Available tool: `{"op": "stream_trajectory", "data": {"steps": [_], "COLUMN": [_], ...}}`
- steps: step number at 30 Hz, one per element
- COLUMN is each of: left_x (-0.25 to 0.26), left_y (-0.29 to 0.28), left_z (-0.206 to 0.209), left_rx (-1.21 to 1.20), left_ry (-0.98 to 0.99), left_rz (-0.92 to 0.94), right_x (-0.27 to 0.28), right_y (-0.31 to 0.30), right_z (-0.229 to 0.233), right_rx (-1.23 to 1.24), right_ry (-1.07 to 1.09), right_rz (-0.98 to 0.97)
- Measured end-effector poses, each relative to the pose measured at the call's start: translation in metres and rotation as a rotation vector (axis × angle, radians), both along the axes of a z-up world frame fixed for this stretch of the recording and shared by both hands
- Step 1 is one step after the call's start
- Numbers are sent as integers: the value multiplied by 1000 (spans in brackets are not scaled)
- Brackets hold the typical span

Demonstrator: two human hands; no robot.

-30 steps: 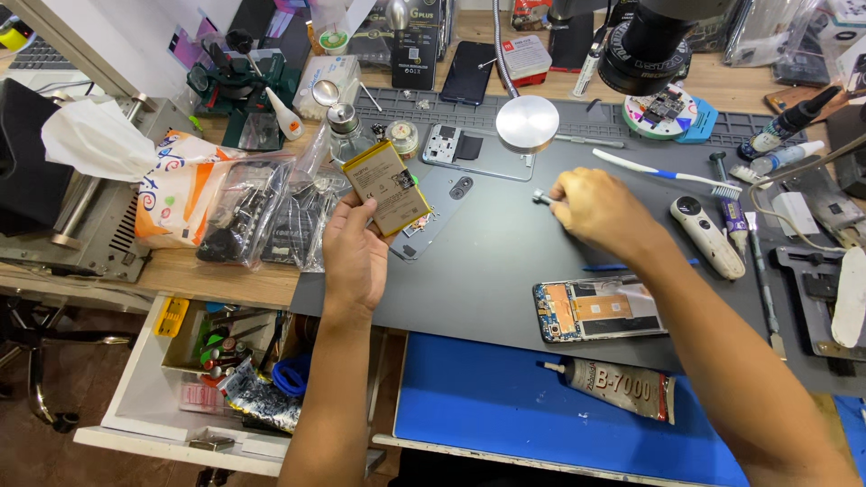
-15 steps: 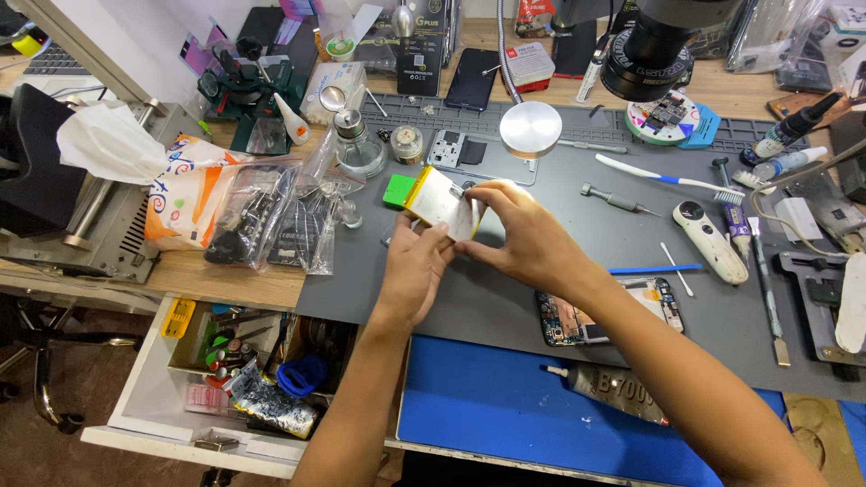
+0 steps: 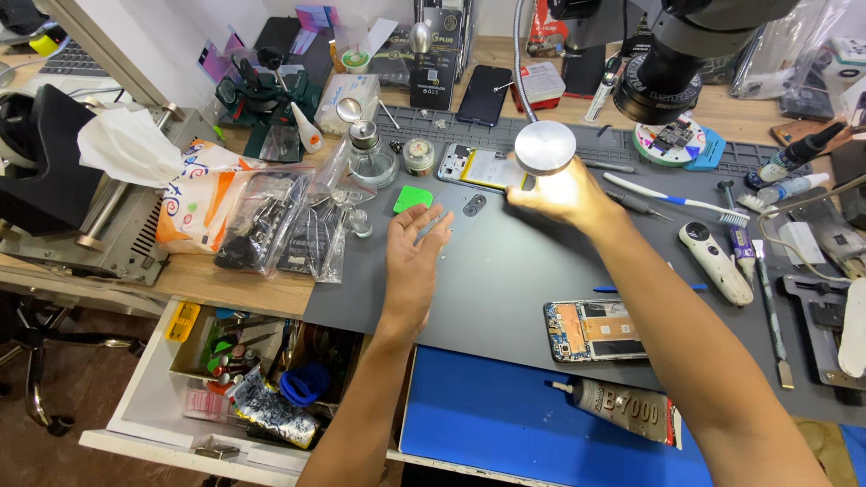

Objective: The person removes the battery from a disassembled smartphone using a metal spudger. They then place the battery on the workbench and use a blue plastic spudger to pry at the internal components of the phone's chassis.

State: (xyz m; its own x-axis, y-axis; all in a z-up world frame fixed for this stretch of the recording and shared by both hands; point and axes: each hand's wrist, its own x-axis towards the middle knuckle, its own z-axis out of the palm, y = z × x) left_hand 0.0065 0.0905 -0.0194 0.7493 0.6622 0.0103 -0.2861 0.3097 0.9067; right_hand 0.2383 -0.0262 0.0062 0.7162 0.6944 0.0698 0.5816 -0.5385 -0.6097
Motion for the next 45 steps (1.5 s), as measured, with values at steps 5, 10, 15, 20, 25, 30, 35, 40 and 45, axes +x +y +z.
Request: {"op": "stream_trajectory", "data": {"steps": [5, 10, 15, 20, 25, 30, 35, 40, 45], "left_x": [0, 2, -1, -6, -5, -5, -5, -7, -11], "left_y": [1, -9, -55, -109, -119, -114, -110, -104, -82], "left_z": [2, 1, 12, -3, -6, 0, 4, 9, 10], "left_rx": [66, 197, 710, 1157, 1403, 1206, 1201, 1212, 736], "left_ry": [14, 51, 114, 134, 187, 122, 141, 121, 17], "left_rz": [7, -46, -239, -457, -526, -609, -646, -622, -730], "right_x": [-5, -11, -52, -99, -119, -128, -124, -113, -109], "right_y": [-10, -66, -157, -227, -263, -268, -259, -240, -210], "right_z": [12, 14, 39, 58, 35, 20, 5, -7, 1], "right_rx": [-136, 45, 22, -71, -84, 29, 31, -18, 55], "right_ry": [-168, -375, -257, -128, -150, -237, -315, -447, -313], "right_rz": [124, 265, 200, -56, -135, -25, 31, 61, 178]}}
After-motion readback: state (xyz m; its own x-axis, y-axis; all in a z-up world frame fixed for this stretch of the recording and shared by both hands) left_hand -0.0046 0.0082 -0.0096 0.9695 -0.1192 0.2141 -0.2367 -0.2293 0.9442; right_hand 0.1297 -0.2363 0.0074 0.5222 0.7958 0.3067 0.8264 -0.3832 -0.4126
